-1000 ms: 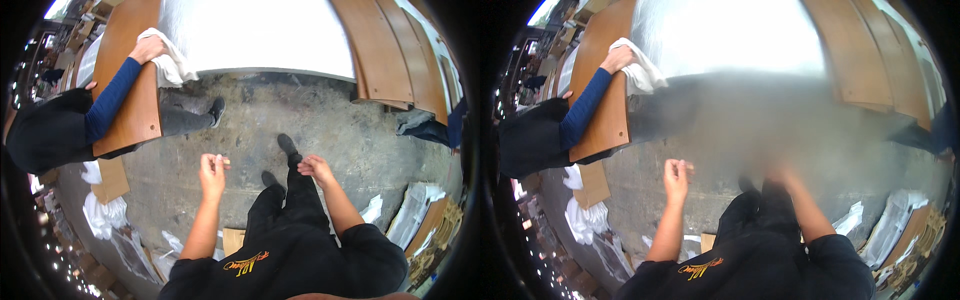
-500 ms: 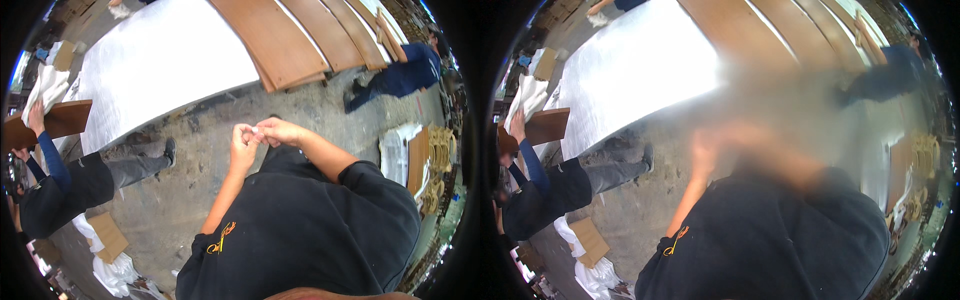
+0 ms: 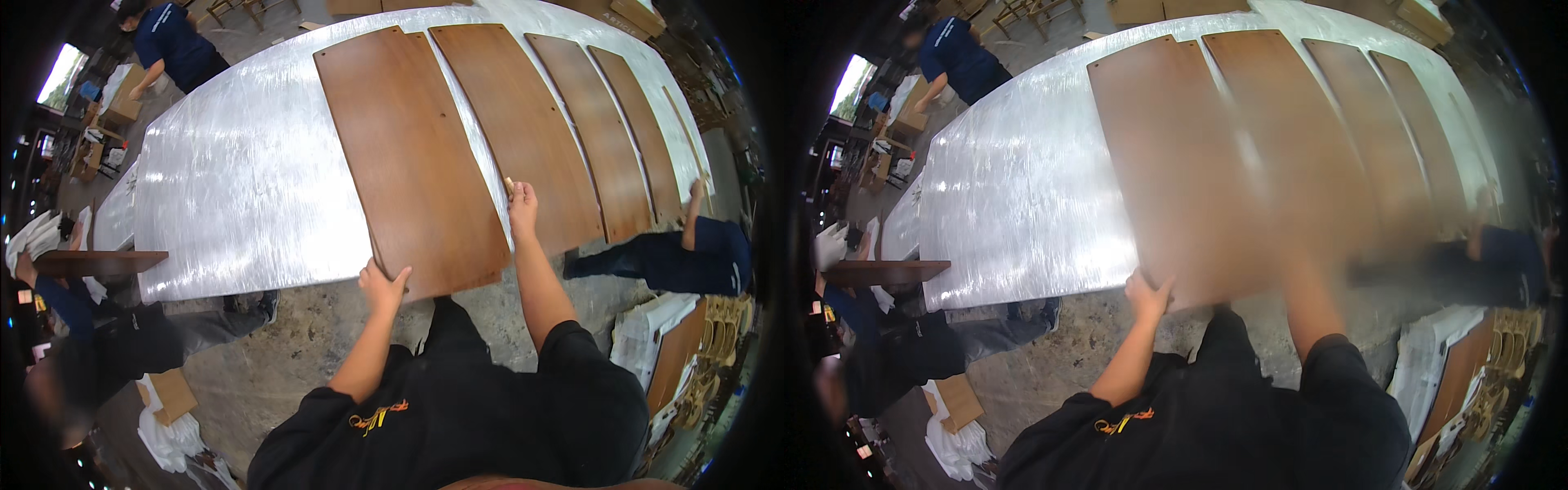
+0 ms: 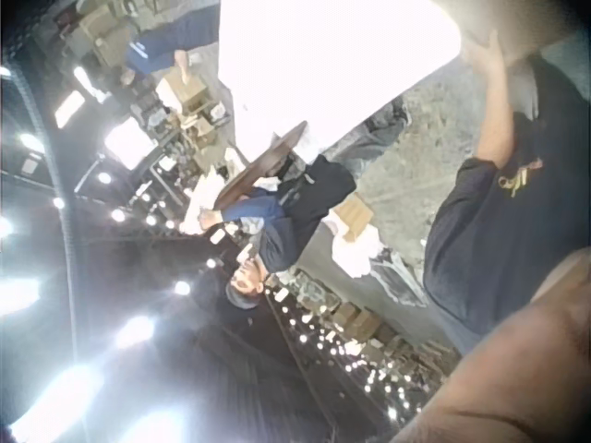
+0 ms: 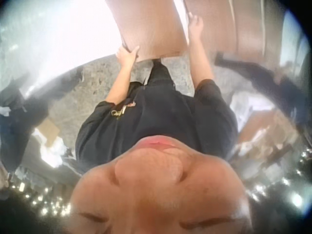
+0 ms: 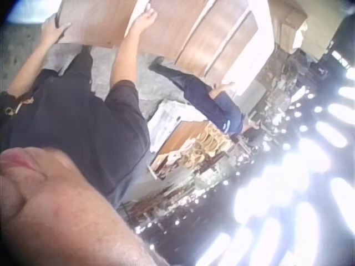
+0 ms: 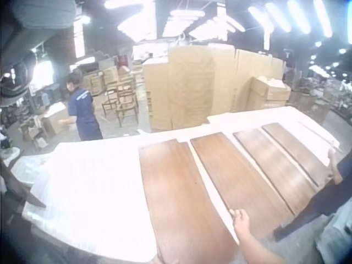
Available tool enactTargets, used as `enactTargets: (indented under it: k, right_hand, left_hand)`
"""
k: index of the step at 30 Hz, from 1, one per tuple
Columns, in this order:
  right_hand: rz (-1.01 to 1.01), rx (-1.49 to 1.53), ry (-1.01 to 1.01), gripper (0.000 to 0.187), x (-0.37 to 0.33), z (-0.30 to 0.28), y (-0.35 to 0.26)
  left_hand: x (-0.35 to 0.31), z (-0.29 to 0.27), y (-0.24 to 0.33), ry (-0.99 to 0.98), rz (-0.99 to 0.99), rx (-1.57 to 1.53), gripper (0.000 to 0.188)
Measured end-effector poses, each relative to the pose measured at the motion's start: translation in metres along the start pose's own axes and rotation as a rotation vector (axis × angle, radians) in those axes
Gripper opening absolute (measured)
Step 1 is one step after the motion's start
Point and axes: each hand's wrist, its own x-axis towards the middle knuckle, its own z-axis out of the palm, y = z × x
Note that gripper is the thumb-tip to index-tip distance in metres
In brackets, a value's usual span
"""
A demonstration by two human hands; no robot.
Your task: The person repeatedly picks up wooden panels, inserts small wooden plugs into pre-drilled holes, and places the panels on a plastic-covered table. The person handles multiple panels one at a time, flipping them to access holes on different sides.
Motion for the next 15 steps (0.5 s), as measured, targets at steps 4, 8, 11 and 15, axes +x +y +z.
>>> enactTargets:
  k: [4, 8, 11, 15]
  right_hand:
    - [0.107, 0.144, -0.043, 0.025, 0.026, 0.025, 0.049]
    - [0.11, 0.194, 0.193, 0.026, 0.006, 0.034, 0.071]
    - [0.019, 0.118, 0.267, 0.028, 0.001, 0.034, 0.066]
    - [0.001, 0.084, 0.178, 0.029, -0.008, 0.045, 0.046]
  left_hand:
    - [0.006, 0.002, -0.019, 0.009, 0.027, -0.071, 0.088]
    - [0.018, -0.009, -0.036, -0.145, -0.181, -0.323, 0.079]
    - [0.026, -0.006, -0.047, -0.268, -0.23, -0.527, 0.073]
    - [0.024, 0.01, -0.064, -0.247, -0.129, -0.69, 0.073]
